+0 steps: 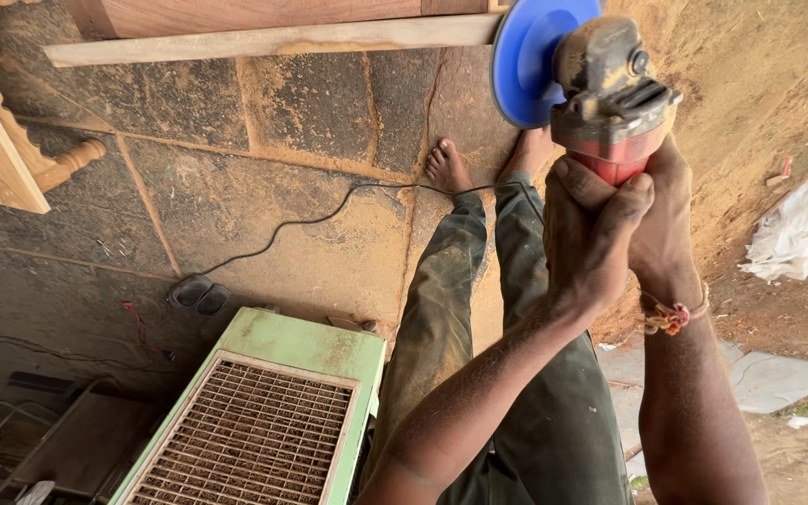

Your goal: The person uses an angle grinder with a sanding disc to smooth the surface of a wooden stool. They hold the stool with one hand and operate the tool with the other, moving it across the top and edges.

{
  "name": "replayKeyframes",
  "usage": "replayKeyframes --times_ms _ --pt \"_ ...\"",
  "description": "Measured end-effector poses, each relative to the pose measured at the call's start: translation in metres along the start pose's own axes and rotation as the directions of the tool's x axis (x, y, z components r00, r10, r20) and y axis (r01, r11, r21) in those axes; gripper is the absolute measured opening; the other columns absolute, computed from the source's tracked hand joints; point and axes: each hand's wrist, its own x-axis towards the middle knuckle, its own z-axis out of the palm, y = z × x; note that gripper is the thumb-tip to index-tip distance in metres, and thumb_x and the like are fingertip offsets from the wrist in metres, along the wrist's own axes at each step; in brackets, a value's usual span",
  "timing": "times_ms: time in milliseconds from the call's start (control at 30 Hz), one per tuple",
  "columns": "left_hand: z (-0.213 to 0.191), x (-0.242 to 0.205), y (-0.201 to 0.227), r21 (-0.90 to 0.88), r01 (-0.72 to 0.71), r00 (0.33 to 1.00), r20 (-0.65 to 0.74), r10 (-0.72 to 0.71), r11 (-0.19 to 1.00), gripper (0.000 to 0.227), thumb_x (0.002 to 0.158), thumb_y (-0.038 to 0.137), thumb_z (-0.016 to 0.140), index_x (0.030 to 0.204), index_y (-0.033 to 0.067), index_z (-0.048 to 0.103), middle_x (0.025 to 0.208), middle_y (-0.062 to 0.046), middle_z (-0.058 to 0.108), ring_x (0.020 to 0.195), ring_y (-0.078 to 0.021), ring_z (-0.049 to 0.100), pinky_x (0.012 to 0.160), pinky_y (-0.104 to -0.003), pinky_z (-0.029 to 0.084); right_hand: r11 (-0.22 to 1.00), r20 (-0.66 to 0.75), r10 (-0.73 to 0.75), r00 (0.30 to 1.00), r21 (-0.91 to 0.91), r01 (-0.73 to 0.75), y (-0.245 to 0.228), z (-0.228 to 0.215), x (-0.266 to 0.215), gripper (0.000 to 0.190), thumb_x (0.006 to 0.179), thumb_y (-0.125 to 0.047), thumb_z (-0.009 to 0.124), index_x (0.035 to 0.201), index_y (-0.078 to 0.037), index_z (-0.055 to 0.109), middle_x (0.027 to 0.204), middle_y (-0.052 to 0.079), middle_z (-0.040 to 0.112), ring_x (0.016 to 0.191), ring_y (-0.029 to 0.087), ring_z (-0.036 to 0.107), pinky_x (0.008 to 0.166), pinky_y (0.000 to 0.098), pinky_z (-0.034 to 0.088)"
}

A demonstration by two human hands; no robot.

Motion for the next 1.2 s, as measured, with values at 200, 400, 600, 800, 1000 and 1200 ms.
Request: replayKeyframes --times_ms 200,400,600,800,1000,1200 --pt "0.018 0.010 -0.013 0.420 0.028 0.991 -0.131 0.030 0.907 0.071 0.093 0.053 0.063 0.129 -0.0066 0.049 0.117 -0.025 0.055 0.119 -0.0401 0.055 0.102 -0.055 0.044 0.967 0.083 0.095 0.992 0.228 -0.112 0.035 0.000 0.009 0.042 0.098 -0.028 0.081 0.125 0.000 0.066 0.104 0.002 0.070 0.090 0.008 0.062 0.078 0.0242 0.052" --pt "0.024 0.015 -0.022 0.538 0.070 0.988 -0.153 0.015 0.840 0.076 0.090 0.056 0.062 0.133 -0.0057 0.050 0.118 -0.026 0.056 0.114 -0.0418 0.057 0.097 -0.057 0.044 0.900 0.141 0.139 0.980 0.395 -0.184 0.043 0.002 0.012 0.043 0.098 -0.029 0.081 0.124 0.001 0.064 0.103 0.003 0.069 0.090 0.011 0.063 0.078 0.0266 0.053" --pt "0.006 -0.008 -0.009 0.303 -0.107 0.994 0.035 0.101 0.947 0.069 0.097 0.052 0.062 0.133 -0.0053 0.050 0.121 -0.023 0.056 0.111 -0.0322 0.057 0.099 -0.048 0.048 0.983 0.027 0.004 1.000 0.183 -0.009 0.011 -0.005 -0.005 0.050 0.099 -0.032 0.082 0.126 0.003 0.058 0.105 0.010 0.072 0.093 0.018 0.070 0.081 0.0305 0.058" --pt "-0.009 -0.012 0.005 -0.466 0.125 0.989 0.129 -0.073 0.876 0.057 0.102 0.033 0.069 0.136 -0.0062 0.046 0.123 -0.015 0.054 0.109 -0.0170 0.057 0.095 -0.030 0.050 0.964 0.011 -0.139 0.990 -0.229 0.137 -0.042 -0.009 -0.017 0.056 0.101 -0.033 0.083 0.129 0.005 0.053 0.102 0.017 0.075 0.093 0.029 0.078 0.079 0.0368 0.062" --pt "-0.001 -0.005 -0.004 -0.512 0.086 0.988 0.154 -0.008 0.855 0.057 0.105 0.033 0.066 0.140 -0.0069 0.045 0.126 -0.013 0.054 0.113 -0.0159 0.054 0.104 -0.030 0.048 0.968 0.005 -0.112 0.994 -0.226 0.111 -0.025 -0.007 -0.013 0.055 0.107 -0.035 0.081 0.129 0.005 0.050 0.100 0.015 0.075 0.088 0.025 0.078 0.076 0.0348 0.064" --pt "0.015 0.003 -0.003 -0.018 0.020 1.000 0.010 -0.020 1.000 0.057 0.097 0.037 0.066 0.127 -0.0077 0.048 0.116 -0.019 0.059 0.108 -0.0243 0.060 0.091 -0.038 0.051 0.996 0.009 -0.082 0.997 -0.037 0.082 0.014 -0.015 -0.001 0.056 0.103 -0.038 0.084 0.127 0.005 0.056 0.108 0.014 0.073 0.097 0.016 0.071 0.082 0.0317 0.058"
